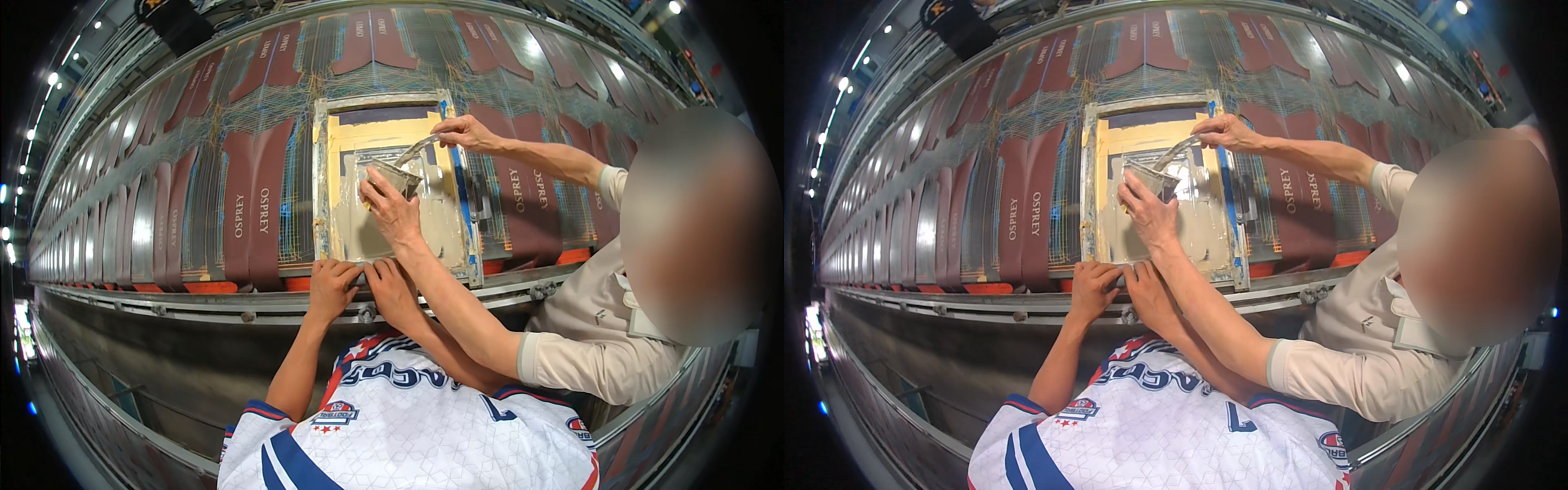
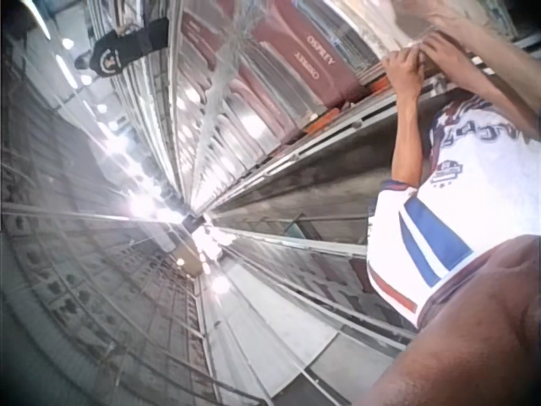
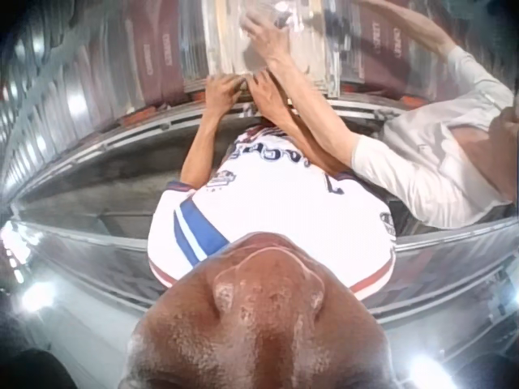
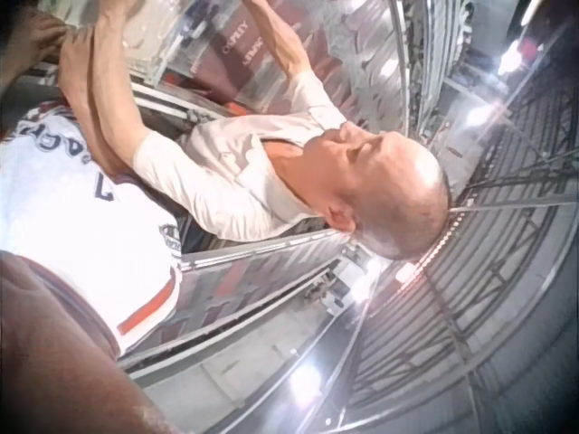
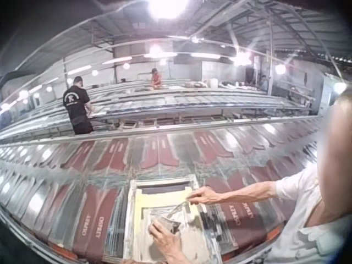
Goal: The person uses a squeegee to pull ink across a screen-printing frame, repeatedly applying pressure to transfer the design onto fabric below. Another person assists by adding more ink to the screen during the process.
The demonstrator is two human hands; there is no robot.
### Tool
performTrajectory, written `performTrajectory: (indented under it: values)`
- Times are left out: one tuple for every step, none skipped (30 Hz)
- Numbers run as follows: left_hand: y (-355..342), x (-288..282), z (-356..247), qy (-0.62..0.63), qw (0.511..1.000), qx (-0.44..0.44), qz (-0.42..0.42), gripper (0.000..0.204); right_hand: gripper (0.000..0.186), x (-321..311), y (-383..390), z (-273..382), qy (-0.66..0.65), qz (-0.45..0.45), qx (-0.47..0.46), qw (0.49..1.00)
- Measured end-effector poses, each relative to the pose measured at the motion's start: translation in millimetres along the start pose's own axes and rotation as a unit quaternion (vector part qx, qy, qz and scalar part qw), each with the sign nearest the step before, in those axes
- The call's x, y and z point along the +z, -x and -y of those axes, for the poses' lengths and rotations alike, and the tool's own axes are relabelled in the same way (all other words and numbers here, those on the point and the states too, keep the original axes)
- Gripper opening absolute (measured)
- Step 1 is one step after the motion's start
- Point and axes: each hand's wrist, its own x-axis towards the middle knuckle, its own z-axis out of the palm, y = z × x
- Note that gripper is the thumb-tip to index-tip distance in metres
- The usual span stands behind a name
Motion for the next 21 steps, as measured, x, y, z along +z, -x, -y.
performTrajectory:
  values:
    - [-8.1,-10.6,-9.2,0.024,0.999,-0.006,0.045,0.044,0.032,-15.1,6.1,0.4,0.030,0.004,0.021,0.999]
    - [-13.2,-23.1,-8.6,0.051,0.997,-0.013,0.054,0.040,0.032,-11.3,3.9,-0.1,0.019,0.007,0.024,1.000]
    - [-18.3,-38.4,-8.6,0.079,0.995,-0.020,0.063,0.037,0.032,-7.0,1.9,0.4,0.009,0.010,0.028,1.000]
    - [-25.4,-47.9,-9.8,0.113,0.991,-0.026,0.068,0.033,0.032,-9.0,1.4,1.1,0.006,0.015,0.033,0.999]
    - [-32.0,-47.4,6.4,0.186,0.981,-0.025,0.052,0.032,0.032,-10.5,1.1,2.4,0.003,0.021,0.037,0.999]
    - [-41.5,-50.3,13.0,0.210,0.972,-0.095,0.039,0.032,0.032,-11.2,0.8,4.4,0.001,0.027,0.043,0.999]
    - [-54.0,-54.9,16.6,0.233,0.958,-0.165,0.024,0.033,0.032,-12.6,0.3,4.8,0.000,0.033,0.046,0.998]
    - [-66.8,-60.0,19.2,0.256,0.937,-0.236,0.009,0.035,0.032,-16.4,1.2,7.4,0.005,0.029,0.048,0.998]
    - [-86.0,-59.1,27.2,0.299,0.920,-0.254,-0.007,0.037,0.032,-19.1,2.2,10.1,0.008,0.025,0.050,0.998]
    - [-104.9,-54.6,38.5,0.338,0.901,-0.272,-0.026,0.041,0.032,-17.2,2.0,10.5,0.011,0.020,0.047,0.999]
    - [-124.3,-55.8,35.7,0.284,0.921,-0.267,-0.007,0.046,0.031,-15.3,3.4,10.2,0.015,0.015,0.049,0.999]
    - [-145.5,-63.0,25.4,0.228,0.939,-0.258,0.010,0.052,0.031,-14.5,1.6,9.9,0.020,0.008,0.050,0.998]
    - [-161.5,-67.4,14.9,0.144,0.964,-0.222,0.001,0.063,0.031,-12.9,-0.8,8.7,0.027,0.001,0.051,0.998]
    - [-174.5,-68.4,1.0,0.063,0.981,-0.185,-0.006,0.073,0.032,-12.4,0.0,8.8,0.026,-0.004,0.053,0.998]
    - [-187.3,-74.0,-14.1,-0.006,0.982,-0.187,0.031,0.080,0.034,-14.7,-1.0,12.4,0.024,-0.008,0.052,0.998]
    - [-201.7,-77.0,-28.7,-0.076,0.978,-0.184,0.065,0.087,0.036,-15.5,-2.9,12.8,0.023,-0.015,0.050,0.998]
    - [-212.7,-77.5,-38.6,-0.147,0.967,-0.182,0.100,0.093,0.036,-14.8,-3.6,13.9,0.019,-0.010,0.060,0.998]
    - [-222.4,-75.9,-44.5,-0.138,0.959,-0.196,0.149,0.095,0.036,-14.2,-3.9,14.6,0.015,-0.005,0.069,0.998]
    - [-231.7,-75.4,-49.9,-0.128,0.949,-0.211,0.196,0.096,0.037,-15.1,-4.2,15.3,0.012,0.000,0.076,0.997]
    - [-239.7,-72.8,-55.2,-0.117,0.937,-0.222,0.243,0.098,0.037,-15.1,-3.7,14.9,0.007,-0.008,0.076,0.997]
    - [-245.2,-70.6,-59.4,-0.124,0.927,-0.223,0.274,0.103,0.036,-14.2,-3.5,14.4,0.002,-0.017,0.075,0.997]
